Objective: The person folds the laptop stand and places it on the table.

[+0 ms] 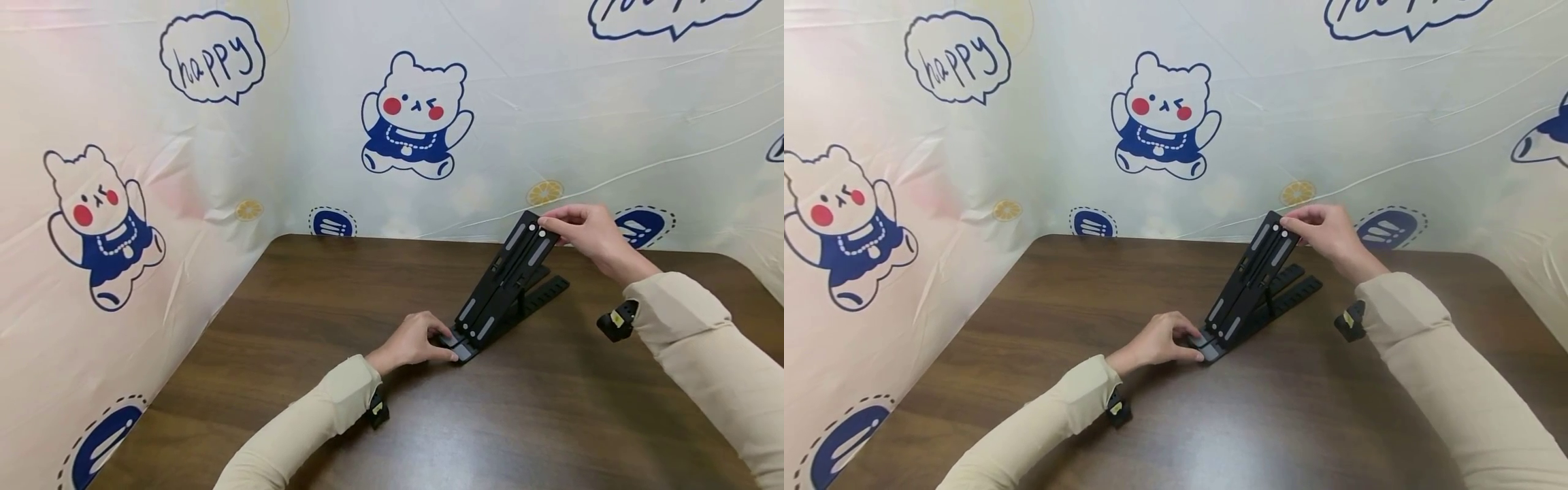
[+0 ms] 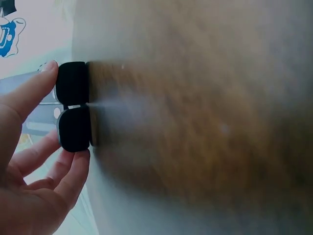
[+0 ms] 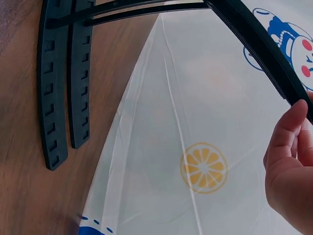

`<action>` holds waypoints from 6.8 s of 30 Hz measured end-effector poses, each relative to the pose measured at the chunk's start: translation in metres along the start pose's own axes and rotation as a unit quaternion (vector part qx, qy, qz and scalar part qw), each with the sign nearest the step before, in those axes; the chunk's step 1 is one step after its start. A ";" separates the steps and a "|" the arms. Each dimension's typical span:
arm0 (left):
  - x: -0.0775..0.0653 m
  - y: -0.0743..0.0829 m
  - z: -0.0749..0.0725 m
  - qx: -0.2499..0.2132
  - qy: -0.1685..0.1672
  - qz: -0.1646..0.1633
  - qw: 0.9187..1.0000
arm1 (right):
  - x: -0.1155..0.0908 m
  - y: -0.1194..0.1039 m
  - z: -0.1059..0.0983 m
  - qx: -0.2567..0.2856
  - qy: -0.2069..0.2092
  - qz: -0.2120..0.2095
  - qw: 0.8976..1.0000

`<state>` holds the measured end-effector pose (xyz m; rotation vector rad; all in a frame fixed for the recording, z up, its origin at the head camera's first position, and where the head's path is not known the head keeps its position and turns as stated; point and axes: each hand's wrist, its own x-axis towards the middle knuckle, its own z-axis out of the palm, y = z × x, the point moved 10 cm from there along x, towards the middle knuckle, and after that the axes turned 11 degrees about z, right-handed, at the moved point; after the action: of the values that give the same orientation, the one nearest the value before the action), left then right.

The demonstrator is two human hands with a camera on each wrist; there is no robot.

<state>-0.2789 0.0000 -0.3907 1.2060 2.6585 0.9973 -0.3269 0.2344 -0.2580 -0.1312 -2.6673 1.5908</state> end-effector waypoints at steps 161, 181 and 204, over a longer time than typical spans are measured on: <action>0.018 -0.056 -0.007 -0.188 -0.001 -0.093 0.978 | -0.030 0.153 0.018 -0.219 -0.143 -0.019 0.965; 0.020 -0.067 -0.016 -0.207 0.052 -0.124 0.969 | -0.047 0.162 0.021 -0.207 -0.131 0.029 0.969; 0.035 -0.088 -0.016 -0.262 0.080 -0.137 0.952 | -0.094 0.155 0.033 -0.190 -0.122 0.023 0.974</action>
<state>-0.3656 -0.0271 -0.4222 0.6513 2.3317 1.6545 -0.2268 0.2707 -0.4089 -0.0069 -3.1556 1.1508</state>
